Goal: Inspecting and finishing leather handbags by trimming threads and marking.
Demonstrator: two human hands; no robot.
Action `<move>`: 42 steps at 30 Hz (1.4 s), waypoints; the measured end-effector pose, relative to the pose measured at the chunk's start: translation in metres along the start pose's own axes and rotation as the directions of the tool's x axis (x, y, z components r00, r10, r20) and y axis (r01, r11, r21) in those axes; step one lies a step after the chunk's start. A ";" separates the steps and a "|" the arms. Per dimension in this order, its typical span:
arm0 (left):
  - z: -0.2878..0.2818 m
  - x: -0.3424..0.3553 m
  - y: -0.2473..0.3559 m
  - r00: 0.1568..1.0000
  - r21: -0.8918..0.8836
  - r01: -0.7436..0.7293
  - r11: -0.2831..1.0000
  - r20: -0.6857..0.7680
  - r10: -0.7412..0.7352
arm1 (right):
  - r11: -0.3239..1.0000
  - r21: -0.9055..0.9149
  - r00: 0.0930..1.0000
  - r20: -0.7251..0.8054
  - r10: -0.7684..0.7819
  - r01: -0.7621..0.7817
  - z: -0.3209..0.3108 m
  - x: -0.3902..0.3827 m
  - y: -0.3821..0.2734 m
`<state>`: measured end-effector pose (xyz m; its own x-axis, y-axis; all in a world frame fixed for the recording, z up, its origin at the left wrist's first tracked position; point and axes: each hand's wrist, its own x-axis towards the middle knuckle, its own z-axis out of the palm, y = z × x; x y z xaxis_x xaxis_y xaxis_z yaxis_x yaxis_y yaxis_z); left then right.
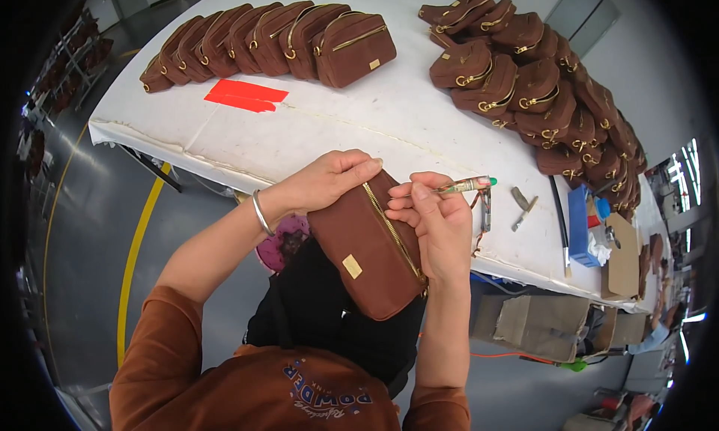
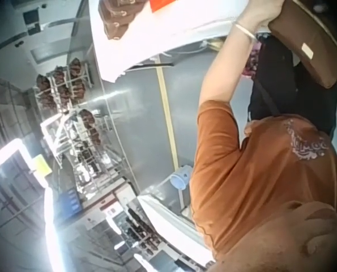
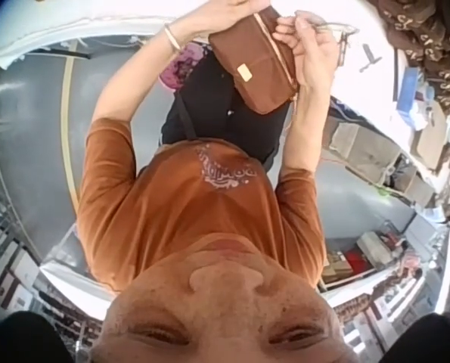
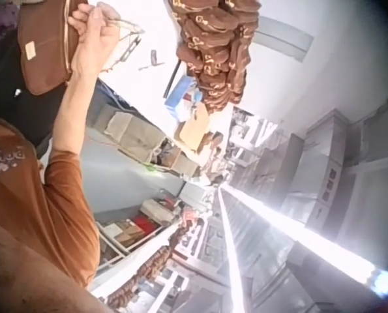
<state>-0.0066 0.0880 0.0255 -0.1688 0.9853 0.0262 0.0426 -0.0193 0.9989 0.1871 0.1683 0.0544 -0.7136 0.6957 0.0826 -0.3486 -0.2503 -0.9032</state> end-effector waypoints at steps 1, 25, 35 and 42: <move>0.000 -0.002 0.002 1.000 -0.002 0.000 1.000 -0.002 0.000 | 1.000 0.004 1.000 -0.003 -0.020 0.020 0.002 -0.001 0.002; 0.000 -0.010 -0.001 0.967 -0.499 0.253 0.829 0.119 -0.224 | 0.921 -0.367 0.987 -0.050 -0.156 0.127 0.030 -0.002 0.019; -0.027 -0.006 0.047 0.985 -0.580 0.011 0.815 -0.135 -0.110 | 0.912 -0.251 0.799 -0.442 -0.407 0.326 -0.048 0.009 -0.037; -0.057 0.085 0.065 0.446 0.397 -0.559 0.728 -0.597 0.667 | 0.956 -0.266 0.817 -0.520 -0.248 0.121 -0.092 0.027 -0.006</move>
<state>-0.0740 0.1611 0.0947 -0.6350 0.3247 0.7009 0.5158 -0.4972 0.6977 0.2257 0.2504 0.0238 -0.1807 0.9809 0.0722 -0.2581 0.0235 -0.9658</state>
